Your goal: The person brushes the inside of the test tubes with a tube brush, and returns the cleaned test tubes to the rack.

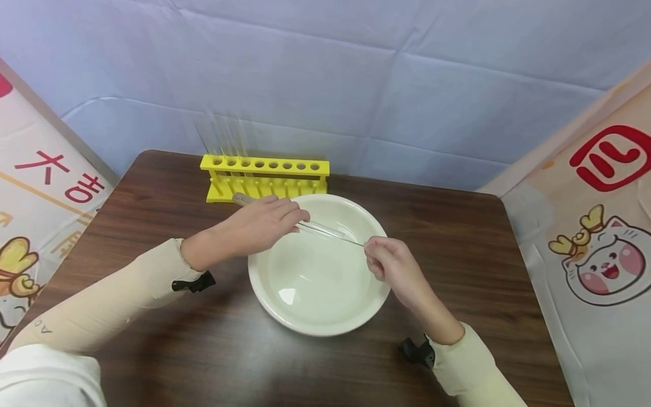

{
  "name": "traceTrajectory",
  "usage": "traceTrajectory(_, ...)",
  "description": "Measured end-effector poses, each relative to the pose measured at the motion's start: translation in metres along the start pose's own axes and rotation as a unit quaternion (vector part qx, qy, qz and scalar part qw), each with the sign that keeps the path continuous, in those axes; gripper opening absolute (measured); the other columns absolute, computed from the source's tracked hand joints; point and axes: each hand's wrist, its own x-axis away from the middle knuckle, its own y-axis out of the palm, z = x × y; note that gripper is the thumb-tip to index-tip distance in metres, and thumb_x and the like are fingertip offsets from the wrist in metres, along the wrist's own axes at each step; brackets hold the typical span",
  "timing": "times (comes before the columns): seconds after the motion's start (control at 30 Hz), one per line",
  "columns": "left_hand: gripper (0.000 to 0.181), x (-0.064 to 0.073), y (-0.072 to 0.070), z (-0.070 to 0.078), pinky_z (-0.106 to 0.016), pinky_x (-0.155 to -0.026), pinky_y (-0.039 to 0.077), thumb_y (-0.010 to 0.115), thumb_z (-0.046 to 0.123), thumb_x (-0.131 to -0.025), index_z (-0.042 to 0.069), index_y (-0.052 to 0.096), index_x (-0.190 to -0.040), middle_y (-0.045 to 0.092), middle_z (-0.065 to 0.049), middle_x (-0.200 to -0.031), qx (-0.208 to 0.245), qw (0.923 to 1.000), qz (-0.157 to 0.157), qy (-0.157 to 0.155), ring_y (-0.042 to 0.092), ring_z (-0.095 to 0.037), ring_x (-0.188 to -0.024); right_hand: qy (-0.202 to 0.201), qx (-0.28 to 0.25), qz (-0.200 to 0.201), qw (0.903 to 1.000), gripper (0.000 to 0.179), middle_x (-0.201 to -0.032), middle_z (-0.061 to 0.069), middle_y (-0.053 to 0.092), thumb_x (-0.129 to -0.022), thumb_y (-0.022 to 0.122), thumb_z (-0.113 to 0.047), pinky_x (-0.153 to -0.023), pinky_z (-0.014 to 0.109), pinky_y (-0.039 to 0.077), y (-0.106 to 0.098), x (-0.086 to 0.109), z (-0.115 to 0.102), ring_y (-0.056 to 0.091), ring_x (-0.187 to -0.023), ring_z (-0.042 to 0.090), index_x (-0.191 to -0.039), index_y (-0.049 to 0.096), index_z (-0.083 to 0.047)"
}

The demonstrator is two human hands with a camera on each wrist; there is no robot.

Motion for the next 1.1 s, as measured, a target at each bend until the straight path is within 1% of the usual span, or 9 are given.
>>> traceTrajectory(0.13,0.026,0.000,-0.002,0.000,-0.033,-0.084,0.050,0.059,0.022,-0.105,0.005,0.059,-0.126,0.066,-0.005,-0.115,-0.005,1.0000,-0.001,0.001,0.062,-0.021,-0.104,0.018,-0.148,-0.094,0.9844,0.040,-0.057,0.004,0.027,-0.112,0.029,-0.015,-0.047,0.035,0.010,-0.004,-0.001,0.004,0.017,-0.048,0.022,-0.074,0.034,-0.006)
traceTrajectory(0.23,0.027,0.001,-0.002,-0.001,-0.035,-0.087,0.050,0.059,0.022,-0.105,0.005,0.058,-0.126,0.066,-0.005,-0.116,-0.004,1.0000,-0.007,-0.001,0.062,-0.021,-0.105,0.034,-0.189,-0.127,0.9732,0.040,-0.057,0.003,0.026,-0.113,0.026,-0.016,-0.047,0.033,0.008,-0.006,-0.002,0.006,0.017,-0.048,0.020,-0.075,0.034,-0.008)
traceTrajectory(0.4,0.027,0.003,-0.003,-0.001,-0.036,-0.089,0.051,0.058,0.022,-0.106,0.005,0.058,-0.127,0.066,-0.005,-0.117,0.004,0.9999,-0.010,-0.002,0.062,-0.022,-0.106,0.021,-0.053,-0.063,0.9964,0.041,-0.056,0.002,0.033,-0.110,0.036,-0.015,-0.046,0.035,0.018,-0.003,0.000,0.005,0.025,-0.048,0.021,-0.071,0.037,-0.004)
traceTrajectory(0.47,0.028,0.003,-0.004,-0.002,-0.036,-0.089,0.051,0.058,0.022,-0.106,0.005,0.058,-0.128,0.066,-0.005,-0.118,0.011,0.9998,-0.016,-0.003,0.062,-0.022,-0.107,0.002,0.005,-0.034,0.9994,0.041,-0.056,0.005,0.032,-0.110,0.038,-0.012,-0.046,0.036,0.022,-0.002,0.001,0.004,0.027,-0.049,0.024,-0.070,0.037,-0.002)
traceTrajectory(0.6,0.029,0.001,-0.007,-0.002,-0.037,-0.090,0.052,0.056,0.022,-0.107,0.005,0.058,-0.130,0.066,-0.006,-0.120,0.034,0.9987,-0.035,-0.014,0.062,-0.021,-0.109,-0.053,0.087,0.016,0.9946,0.041,-0.056,0.007,0.030,-0.107,0.043,-0.005,-0.046,0.035,0.024,0.000,0.003,0.002,0.028,-0.049,0.024,-0.066,0.040,-0.003)
traceTrajectory(0.7,0.030,0.000,-0.009,-0.002,-0.037,-0.091,0.052,0.056,0.022,-0.107,0.005,0.059,-0.131,0.067,-0.006,-0.121,0.047,0.9977,-0.043,-0.022,0.062,-0.021,-0.111,-0.113,0.153,0.050,0.9805,0.039,-0.055,0.003,0.033,-0.104,0.049,0.003,-0.044,0.033,0.026,-0.001,0.004,0.005,0.031,-0.048,0.018,-0.066,0.046,-0.008)
traceTrajectory(0.8,0.030,-0.001,-0.010,-0.002,-0.037,-0.092,0.052,0.056,0.022,-0.107,0.006,0.060,-0.131,0.067,-0.005,-0.122,0.056,0.9970,-0.047,-0.027,0.063,-0.020,-0.111,-0.188,0.218,0.073,0.9550,0.036,-0.056,-0.003,0.038,-0.099,0.056,0.009,-0.042,0.028,0.028,-0.003,0.003,0.011,0.034,-0.048,0.010,-0.069,0.053,-0.011)
traceTrajectory(0.87,0.030,0.000,-0.010,-0.002,-0.037,-0.094,0.051,0.055,0.023,-0.107,0.006,0.060,-0.132,0.067,-0.005,-0.122,0.061,0.9962,-0.053,-0.032,0.063,-0.020,-0.113,-0.245,0.260,0.077,0.9307,0.034,-0.057,-0.005,0.040,-0.095,0.061,0.011,-0.042,0.023,0.029,-0.006,0.002,0.016,0.035,-0.049,0.004,-0.071,0.057,-0.013)
traceTrajectory(1.1,0.031,0.002,-0.013,-0.001,-0.035,-0.095,0.051,0.056,0.023,-0.107,0.007,0.060,-0.133,0.067,-0.004,-0.125,0.078,0.9932,-0.075,-0.044,0.063,-0.019,-0.114,-0.423,0.413,0.086,0.8021,0.039,-0.060,-0.009,0.040,-0.106,0.049,-0.023,-0.048,0.015,0.030,-0.018,-0.004,0.026,0.035,-0.055,0.000,-0.068,0.053,-0.017)
